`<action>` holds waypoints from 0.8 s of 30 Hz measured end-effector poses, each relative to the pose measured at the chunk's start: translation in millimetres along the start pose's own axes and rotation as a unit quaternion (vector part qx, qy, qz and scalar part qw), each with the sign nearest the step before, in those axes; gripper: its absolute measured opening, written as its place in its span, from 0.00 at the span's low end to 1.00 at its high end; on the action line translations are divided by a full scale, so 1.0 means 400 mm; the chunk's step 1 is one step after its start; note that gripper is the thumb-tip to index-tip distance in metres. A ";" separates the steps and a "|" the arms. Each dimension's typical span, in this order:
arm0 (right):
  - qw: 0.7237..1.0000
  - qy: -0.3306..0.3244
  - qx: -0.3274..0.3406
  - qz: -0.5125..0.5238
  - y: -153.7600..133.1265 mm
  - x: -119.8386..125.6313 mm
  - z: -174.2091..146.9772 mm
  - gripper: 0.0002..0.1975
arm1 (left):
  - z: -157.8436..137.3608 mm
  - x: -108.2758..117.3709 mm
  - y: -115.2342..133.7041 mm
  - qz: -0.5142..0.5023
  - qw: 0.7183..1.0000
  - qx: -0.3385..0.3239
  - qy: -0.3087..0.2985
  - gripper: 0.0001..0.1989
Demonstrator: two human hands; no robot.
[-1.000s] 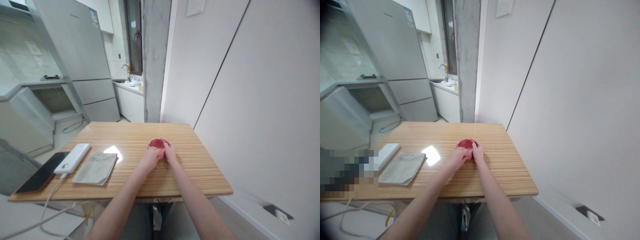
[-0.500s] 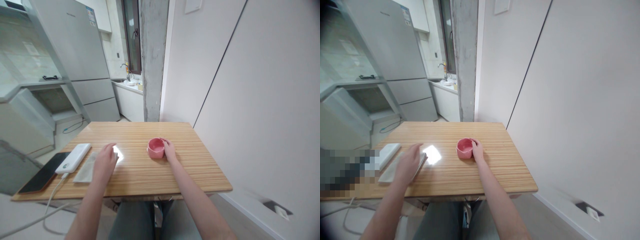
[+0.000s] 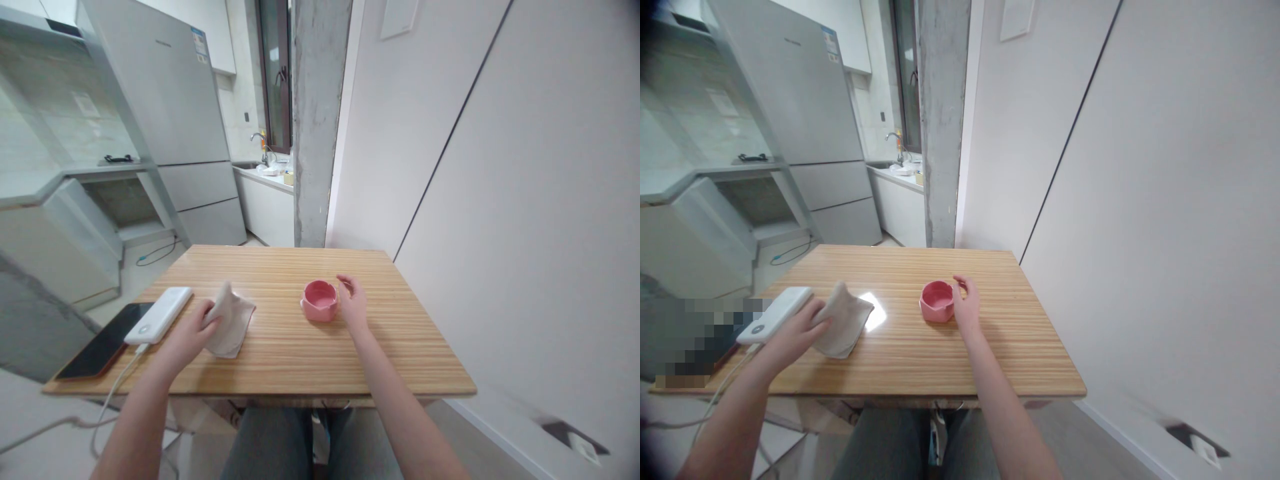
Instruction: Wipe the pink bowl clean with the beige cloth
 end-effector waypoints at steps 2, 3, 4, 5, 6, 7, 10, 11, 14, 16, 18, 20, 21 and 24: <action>0.991 -0.111 -0.028 0.063 -0.052 -0.050 -0.034 0.23 | 0.000 -0.009 0.131 -0.085 0.994 -0.068 -0.032 0.13; 0.981 -0.168 -0.046 0.090 -0.076 -0.075 -0.056 0.29 | 0.001 -0.019 0.189 -0.122 0.987 -0.091 -0.050 0.14; 0.967 -0.218 -0.071 0.111 -0.094 -0.095 -0.078 0.34 | 0.005 -0.031 0.240 -0.159 0.979 -0.108 -0.064 0.14; 0.952 -0.258 -0.106 0.129 -0.104 -0.108 -0.097 0.36 | 0.013 -0.049 0.285 -0.199 0.969 -0.123 -0.081 0.14; 0.935 -0.286 -0.152 0.146 -0.105 -0.115 -0.113 0.35 | 0.023 -0.072 0.323 -0.232 0.959 -0.131 -0.096 0.14; 0.916 -0.302 -0.207 0.163 -0.099 -0.114 -0.124 0.32 | 0.039 -0.093 0.350 -0.264 0.951 -0.132 -0.093 0.15; 0.870 -0.271 -0.366 0.187 -0.055 -0.076 -0.121 0.23 | 0.102 -0.164 0.364 -0.379 0.922 -0.077 -0.023 0.19; 0.874 -0.228 -0.388 0.182 -0.041 -0.052 -0.099 0.21 | 0.120 -0.192 0.354 -0.400 0.915 -0.056 0.009 0.20; 0.945 -0.054 -0.299 0.118 -0.047 0.032 0.008 0.15 | 0.150 -0.285 0.308 -0.377 0.923 0.002 0.079 0.16; 0.989 -0.011 -0.145 0.014 -0.097 0.047 0.063 0.11 | 0.152 -0.350 0.279 -0.359 0.928 0.041 0.087 0.17; 0.988 -0.074 0.014 -0.136 -0.140 -0.003 0.071 0.07 | 0.143 -0.398 0.269 -0.328 0.941 0.047 0.071 0.18; 0.936 -0.176 0.120 -0.280 -0.136 -0.076 0.034 0.06 | 0.129 -0.425 0.283 -0.262 0.964 0.009 0.044 0.15; 0.903 -0.220 0.150 -0.337 -0.119 -0.104 0.008 0.06 | 0.122 -0.429 0.294 -0.222 0.974 -0.014 0.033 0.14; 0.835 -0.292 0.196 -0.423 -0.067 -0.140 -0.071 0.05 | 0.105 -0.420 0.315 -0.142 0.988 -0.047 0.033 0.16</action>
Point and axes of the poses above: each hand's wrist, its own z-axis towards the middle knuckle, its own x-axis out of the back of the hand, y = z × x, the point moved 8 cm from there along z, towards the middle knuckle, and after that the axes turned 6 degrees about y, right-handed, at the moved point
